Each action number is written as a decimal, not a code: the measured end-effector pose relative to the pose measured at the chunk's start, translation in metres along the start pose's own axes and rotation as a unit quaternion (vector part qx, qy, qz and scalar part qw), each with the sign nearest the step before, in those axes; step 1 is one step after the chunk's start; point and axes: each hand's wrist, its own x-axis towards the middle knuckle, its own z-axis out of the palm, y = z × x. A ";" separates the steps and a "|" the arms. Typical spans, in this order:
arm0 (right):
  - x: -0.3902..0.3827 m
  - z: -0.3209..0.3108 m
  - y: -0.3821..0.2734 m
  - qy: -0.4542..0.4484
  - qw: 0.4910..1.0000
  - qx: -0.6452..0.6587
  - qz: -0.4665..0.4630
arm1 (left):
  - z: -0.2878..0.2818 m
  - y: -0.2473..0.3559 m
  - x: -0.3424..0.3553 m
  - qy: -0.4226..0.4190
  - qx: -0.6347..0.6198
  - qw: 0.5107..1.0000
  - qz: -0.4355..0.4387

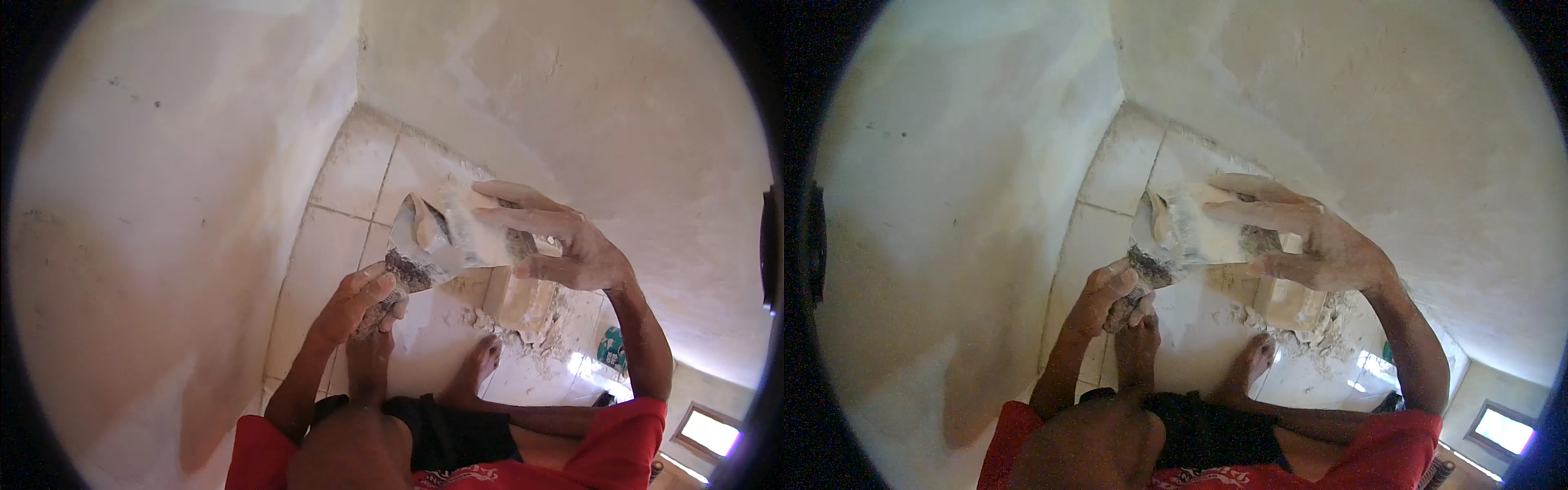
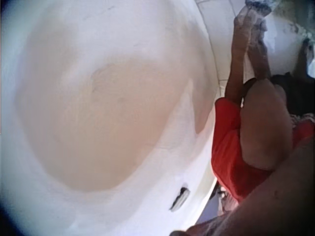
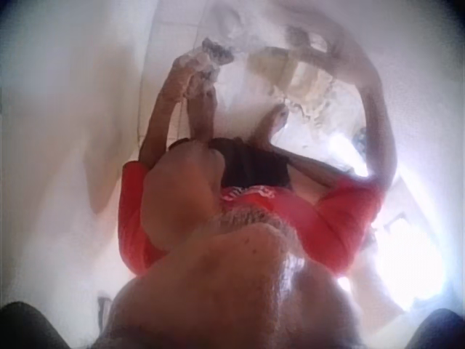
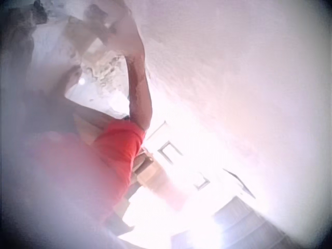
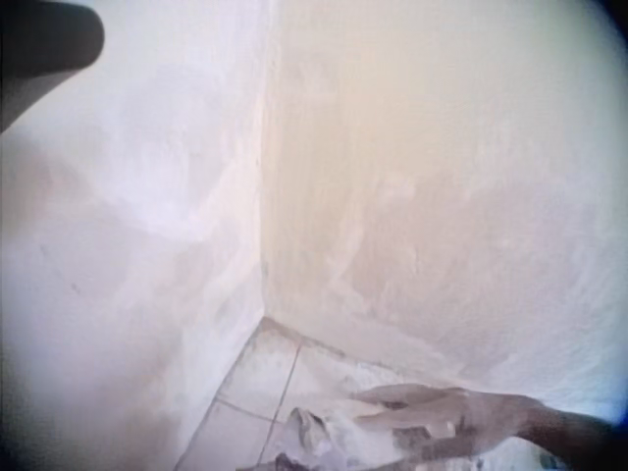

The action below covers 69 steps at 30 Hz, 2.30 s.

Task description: The person plasters a wall by scooping plaster compound with putty knives and smoothing it across the wall surface.

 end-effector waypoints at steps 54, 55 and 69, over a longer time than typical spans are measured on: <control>0.024 -0.107 -0.066 0.125 0.639 -0.756 -0.065 | -0.021 -0.095 -0.014 0.024 0.184 0.979 -0.081; 0.028 -0.105 -0.059 0.126 0.645 -0.751 -0.070 | -0.023 -0.102 -0.017 0.043 0.228 0.971 -0.063; -0.035 -0.138 -0.129 0.192 0.407 -0.892 0.042 | -0.040 -0.135 0.004 -0.012 0.238 0.968 -0.077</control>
